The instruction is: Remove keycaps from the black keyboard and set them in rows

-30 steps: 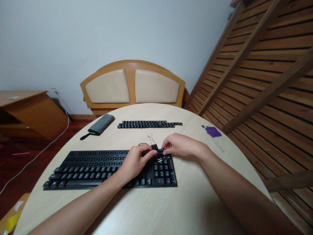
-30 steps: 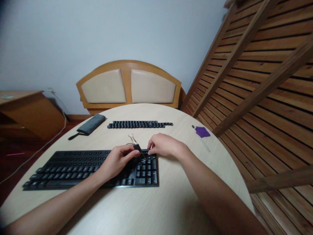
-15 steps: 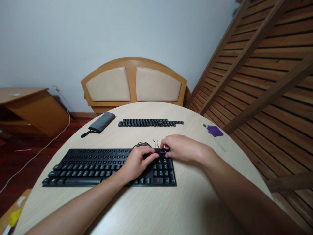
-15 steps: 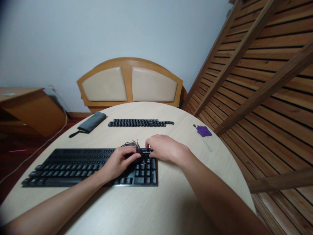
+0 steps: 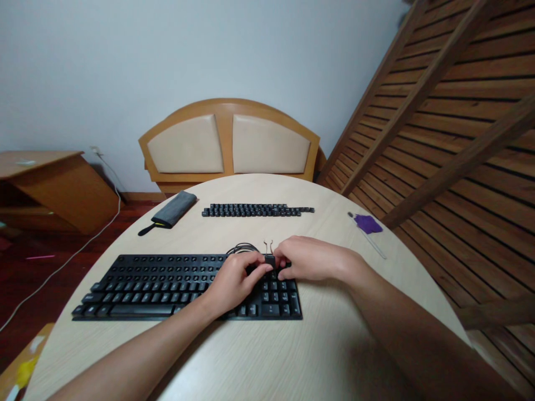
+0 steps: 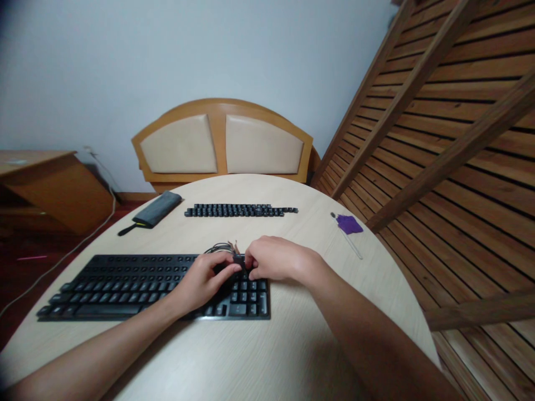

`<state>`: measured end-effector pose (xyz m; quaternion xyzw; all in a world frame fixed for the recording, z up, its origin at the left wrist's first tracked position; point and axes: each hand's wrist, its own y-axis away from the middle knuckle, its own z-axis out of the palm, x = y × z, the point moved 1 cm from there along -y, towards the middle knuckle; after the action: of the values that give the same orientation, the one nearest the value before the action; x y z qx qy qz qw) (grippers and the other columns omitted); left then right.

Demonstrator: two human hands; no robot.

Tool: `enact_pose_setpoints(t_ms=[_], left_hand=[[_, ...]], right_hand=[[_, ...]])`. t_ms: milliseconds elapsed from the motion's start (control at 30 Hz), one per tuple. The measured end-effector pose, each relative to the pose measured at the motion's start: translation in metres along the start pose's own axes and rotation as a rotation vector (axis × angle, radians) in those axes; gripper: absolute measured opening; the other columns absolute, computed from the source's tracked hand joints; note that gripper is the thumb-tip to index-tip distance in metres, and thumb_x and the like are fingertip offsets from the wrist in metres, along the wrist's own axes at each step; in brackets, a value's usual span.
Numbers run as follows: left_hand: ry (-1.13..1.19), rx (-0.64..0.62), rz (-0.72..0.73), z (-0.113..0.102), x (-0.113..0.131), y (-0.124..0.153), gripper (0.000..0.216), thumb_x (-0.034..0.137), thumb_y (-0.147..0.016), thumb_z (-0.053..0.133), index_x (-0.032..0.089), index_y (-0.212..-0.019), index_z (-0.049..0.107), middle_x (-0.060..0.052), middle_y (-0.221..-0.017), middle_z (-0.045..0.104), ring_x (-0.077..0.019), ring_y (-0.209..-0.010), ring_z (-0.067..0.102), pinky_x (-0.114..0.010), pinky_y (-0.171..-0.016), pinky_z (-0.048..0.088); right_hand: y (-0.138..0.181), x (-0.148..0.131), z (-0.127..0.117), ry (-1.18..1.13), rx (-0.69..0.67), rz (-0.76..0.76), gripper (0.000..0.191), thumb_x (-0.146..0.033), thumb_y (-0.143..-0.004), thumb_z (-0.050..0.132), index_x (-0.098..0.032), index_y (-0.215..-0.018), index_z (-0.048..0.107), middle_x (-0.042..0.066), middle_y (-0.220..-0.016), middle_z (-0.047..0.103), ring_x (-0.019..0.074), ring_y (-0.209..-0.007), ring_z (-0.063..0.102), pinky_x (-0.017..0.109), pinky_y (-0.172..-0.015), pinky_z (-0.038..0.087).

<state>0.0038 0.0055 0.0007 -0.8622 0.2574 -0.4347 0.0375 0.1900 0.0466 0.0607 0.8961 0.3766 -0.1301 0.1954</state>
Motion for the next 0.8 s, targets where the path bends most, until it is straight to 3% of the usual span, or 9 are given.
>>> enact_pose_setpoints(t_ms=[367, 567, 800], left_hand=[[0.068, -0.011, -0.029, 0.000, -0.001, -0.001, 0.024, 0.032, -0.094, 0.055, 0.017, -0.077, 0.064, 0.000, -0.072, 0.064, -0.0144, -0.068, 0.056, -0.027, -0.066, 0.041], [0.287, -0.008, -0.177, 0.001, -0.007, -0.003, 0.028, 0.036, -0.094, 0.053, 0.016, -0.076, 0.063, -0.003, -0.072, 0.069, -0.0166, -0.069, 0.063, -0.028, -0.066, 0.047], [0.310, 0.047, -0.179, 0.000, -0.007, -0.003, 0.025, 0.036, -0.091, 0.058, 0.017, -0.076, 0.064, -0.003, -0.072, 0.070, -0.0161, -0.068, 0.063, -0.027, -0.066, 0.048]], right_hand=[[-0.004, 0.004, 0.000, -0.027, -0.021, -0.040, 0.016, -0.031, -0.077, 0.071, -0.020, -0.087, 0.072, 0.000, -0.077, 0.070, 0.0145, -0.066, 0.059, 0.024, -0.057, 0.035], [-0.007, 0.009, 0.003, -0.094, -0.014, -0.075, 0.016, -0.030, -0.078, 0.071, -0.022, -0.091, 0.075, 0.000, -0.084, 0.073, 0.0150, -0.072, 0.063, 0.023, -0.063, 0.039], [-0.008, 0.004, 0.003, -0.111, 0.002, -0.048, 0.016, -0.031, -0.075, 0.074, -0.020, -0.086, 0.072, 0.001, -0.080, 0.072, 0.0149, -0.070, 0.062, 0.023, -0.060, 0.039]])
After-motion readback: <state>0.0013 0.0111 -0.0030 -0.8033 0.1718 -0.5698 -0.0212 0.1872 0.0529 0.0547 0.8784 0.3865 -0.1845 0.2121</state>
